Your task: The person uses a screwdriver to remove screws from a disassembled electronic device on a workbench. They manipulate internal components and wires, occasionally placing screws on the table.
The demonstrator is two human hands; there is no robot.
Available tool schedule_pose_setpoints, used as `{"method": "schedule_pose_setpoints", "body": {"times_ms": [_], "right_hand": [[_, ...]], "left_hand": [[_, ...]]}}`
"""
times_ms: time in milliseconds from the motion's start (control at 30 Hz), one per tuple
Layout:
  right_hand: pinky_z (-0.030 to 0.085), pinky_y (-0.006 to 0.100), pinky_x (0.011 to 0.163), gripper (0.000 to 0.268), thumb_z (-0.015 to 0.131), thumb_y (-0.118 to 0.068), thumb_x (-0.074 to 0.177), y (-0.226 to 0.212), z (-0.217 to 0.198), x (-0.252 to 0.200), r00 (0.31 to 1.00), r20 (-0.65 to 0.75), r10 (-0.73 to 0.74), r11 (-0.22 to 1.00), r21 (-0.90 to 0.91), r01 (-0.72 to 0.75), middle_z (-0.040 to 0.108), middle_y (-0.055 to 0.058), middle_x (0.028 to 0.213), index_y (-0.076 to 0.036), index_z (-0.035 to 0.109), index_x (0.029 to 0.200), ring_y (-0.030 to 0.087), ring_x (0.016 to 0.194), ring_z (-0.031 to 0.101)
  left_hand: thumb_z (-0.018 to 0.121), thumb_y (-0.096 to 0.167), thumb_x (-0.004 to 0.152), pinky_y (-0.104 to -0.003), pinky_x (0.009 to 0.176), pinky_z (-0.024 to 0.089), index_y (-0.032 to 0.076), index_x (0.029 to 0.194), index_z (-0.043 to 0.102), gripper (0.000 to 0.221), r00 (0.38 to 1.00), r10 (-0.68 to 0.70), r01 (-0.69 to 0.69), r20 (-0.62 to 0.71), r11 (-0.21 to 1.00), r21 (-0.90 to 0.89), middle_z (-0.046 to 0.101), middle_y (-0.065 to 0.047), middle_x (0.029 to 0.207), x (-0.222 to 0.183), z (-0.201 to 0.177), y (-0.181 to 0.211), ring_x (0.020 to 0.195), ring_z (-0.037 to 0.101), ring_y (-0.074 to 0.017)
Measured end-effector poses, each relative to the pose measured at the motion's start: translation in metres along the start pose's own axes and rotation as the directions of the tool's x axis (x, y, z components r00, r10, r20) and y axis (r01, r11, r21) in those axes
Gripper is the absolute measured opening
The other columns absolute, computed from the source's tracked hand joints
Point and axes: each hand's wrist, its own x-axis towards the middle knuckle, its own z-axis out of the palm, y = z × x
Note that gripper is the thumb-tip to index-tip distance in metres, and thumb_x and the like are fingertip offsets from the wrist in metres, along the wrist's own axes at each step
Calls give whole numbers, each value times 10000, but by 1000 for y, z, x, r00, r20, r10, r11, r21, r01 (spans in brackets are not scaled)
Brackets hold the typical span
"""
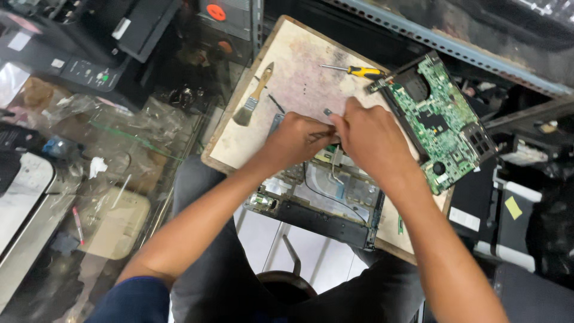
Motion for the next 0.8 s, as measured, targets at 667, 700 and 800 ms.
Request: {"method": "schedule_pose_setpoints", "body": {"times_ms": [667, 700, 800], "right_hand": [[602, 633, 834, 197, 601, -185, 1043, -32, -24, -22, 996, 17, -84, 992, 100, 81, 678, 255, 1058, -104, 631, 1220, 568, 1001, 715], [592, 634, 855, 240, 647, -159, 999, -31, -29, -21, 989, 76, -130, 986, 115, 121, 688, 294, 1047, -69, 643, 1221, 582, 1041, 704], [614, 571, 813, 115, 673, -168, 1027, -8, 3, -10, 983, 20, -185, 983, 4, 185, 730, 246, 944, -60, 710, 1048, 500, 966, 751]], "left_hand": [[663, 54, 943, -404, 620, 571, 100, 829, 687, 126, 986, 61, -33, -154, 984, 174, 664, -130, 672, -32, 48, -31, 737, 722, -351], [609, 49, 979, -443, 658, 575, 114, 891, 710, 149, 992, 28, -13, -120, 992, 123, 677, -156, 715, -34, 48, -31, 814, 728, -379], [601, 40, 937, -465, 653, 570, 97, 844, 688, 140, 997, 26, -24, -68, 999, 33, 702, -156, 728, -31, 43, -36, 804, 729, -401]]}}
